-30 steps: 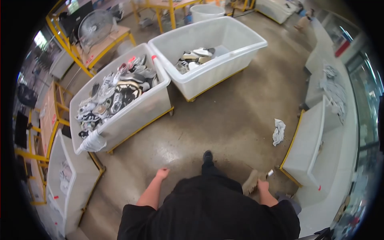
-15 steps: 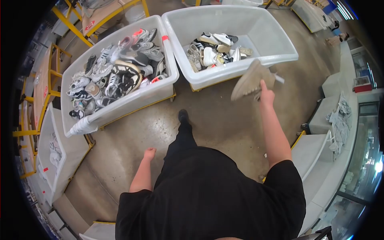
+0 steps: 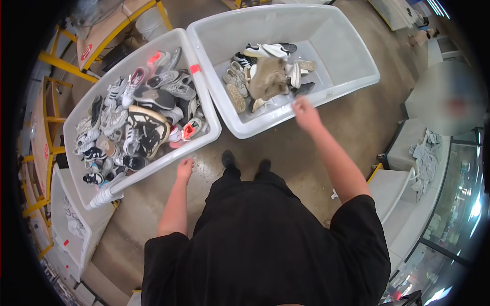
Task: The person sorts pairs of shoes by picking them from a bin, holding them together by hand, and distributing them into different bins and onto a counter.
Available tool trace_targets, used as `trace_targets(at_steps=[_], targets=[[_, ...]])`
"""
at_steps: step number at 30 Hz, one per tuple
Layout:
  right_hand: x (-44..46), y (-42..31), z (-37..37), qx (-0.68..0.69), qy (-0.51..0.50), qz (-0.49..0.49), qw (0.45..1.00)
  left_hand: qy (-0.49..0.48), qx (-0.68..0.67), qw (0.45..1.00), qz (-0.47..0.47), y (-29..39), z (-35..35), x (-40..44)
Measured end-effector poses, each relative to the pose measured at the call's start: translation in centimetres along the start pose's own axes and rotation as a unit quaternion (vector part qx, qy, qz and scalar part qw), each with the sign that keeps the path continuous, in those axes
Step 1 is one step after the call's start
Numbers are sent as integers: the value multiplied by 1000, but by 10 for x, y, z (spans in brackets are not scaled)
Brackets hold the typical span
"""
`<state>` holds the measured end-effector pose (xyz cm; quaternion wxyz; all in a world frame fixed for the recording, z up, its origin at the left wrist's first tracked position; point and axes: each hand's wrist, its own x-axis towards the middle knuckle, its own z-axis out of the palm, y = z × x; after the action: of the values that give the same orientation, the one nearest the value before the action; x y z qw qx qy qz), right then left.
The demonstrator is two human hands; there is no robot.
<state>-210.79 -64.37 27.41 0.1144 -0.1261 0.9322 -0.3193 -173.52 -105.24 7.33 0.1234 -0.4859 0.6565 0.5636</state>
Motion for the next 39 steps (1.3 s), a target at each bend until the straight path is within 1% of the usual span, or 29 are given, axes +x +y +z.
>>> trace_targets(at_steps=[1,2,3,4,6,8,9,11,12,13,14,16,18,20,22,23,25,26,27,28,29,30,31,34,35,37,39], targets=[[-10,31,25,-5,-3,-33,999,1,-10,1000,-12,11,4,4],[-33,14,18,22,-86,3,996,1,-11,1000,-13,12,9,12],[-44,26,26,21,-136,-36,990,10,3,1000,-9,5,13,19],[-58,40,31,1,-159,-81,984,20,17,1000,-7,1,17,20],[-75,79,42,-31,-240,-71,968,44,18,999,-12,1,26,9],[-83,109,47,-66,-274,-82,956,89,13,996,-21,8,30,-7],[-83,118,48,-63,-289,-65,953,119,-11,993,-1,15,33,-13],[-77,140,51,-48,-289,-82,952,174,-84,981,22,42,37,-33],[-70,134,45,-43,-317,-35,947,194,-130,972,29,66,38,-48],[-64,131,43,-41,-323,-35,945,225,-224,947,49,100,41,-72],[-50,129,45,-40,-341,-61,937,252,-312,913,76,142,41,-98],[-32,134,50,-39,-357,-102,928,244,-357,888,155,205,29,-154],[-7,126,59,-52,-385,-139,911,248,-386,839,293,266,21,-226],[15,112,69,-95,-409,-204,884,307,-276,827,382,331,21,-325],[30,87,80,-100,-421,-246,867,293,-193,802,483,361,32,-414],[33,74,85,-115,-432,-256,857,295,-90,775,551,365,29,-439],[31,48,97,-128,-452,-273,840,328,62,714,615,364,32,-486],[27,34,105,-132,-457,-291,830,374,89,663,643,361,38,-497],[22,22,113,-134,-474,-288,821,423,114,607,663,359,44,-507],[15,10,120,-138,-491,-284,812,447,123,565,683,351,43,-517],[7,0,128,-148,-484,-318,801,473,132,521,698,343,41,-527],[-2,-9,133,-156,-490,-332,791,500,140,476,710,335,39,-537],[-12,-17,138,-148,-488,-354,784,487,134,502,702,326,35,-559],[-53,-40,150,-141,-492,-391,765,576,52,485,656,300,39,-595],[-68,-48,156,-135,-490,-396,765,564,108,441,690,283,24,-604],[-94,-49,176,-123,-484,-405,765,553,172,390,715,248,10,-628],[-130,-51,187,-146,-477,-409,764,577,156,397,697,205,0,-660]])
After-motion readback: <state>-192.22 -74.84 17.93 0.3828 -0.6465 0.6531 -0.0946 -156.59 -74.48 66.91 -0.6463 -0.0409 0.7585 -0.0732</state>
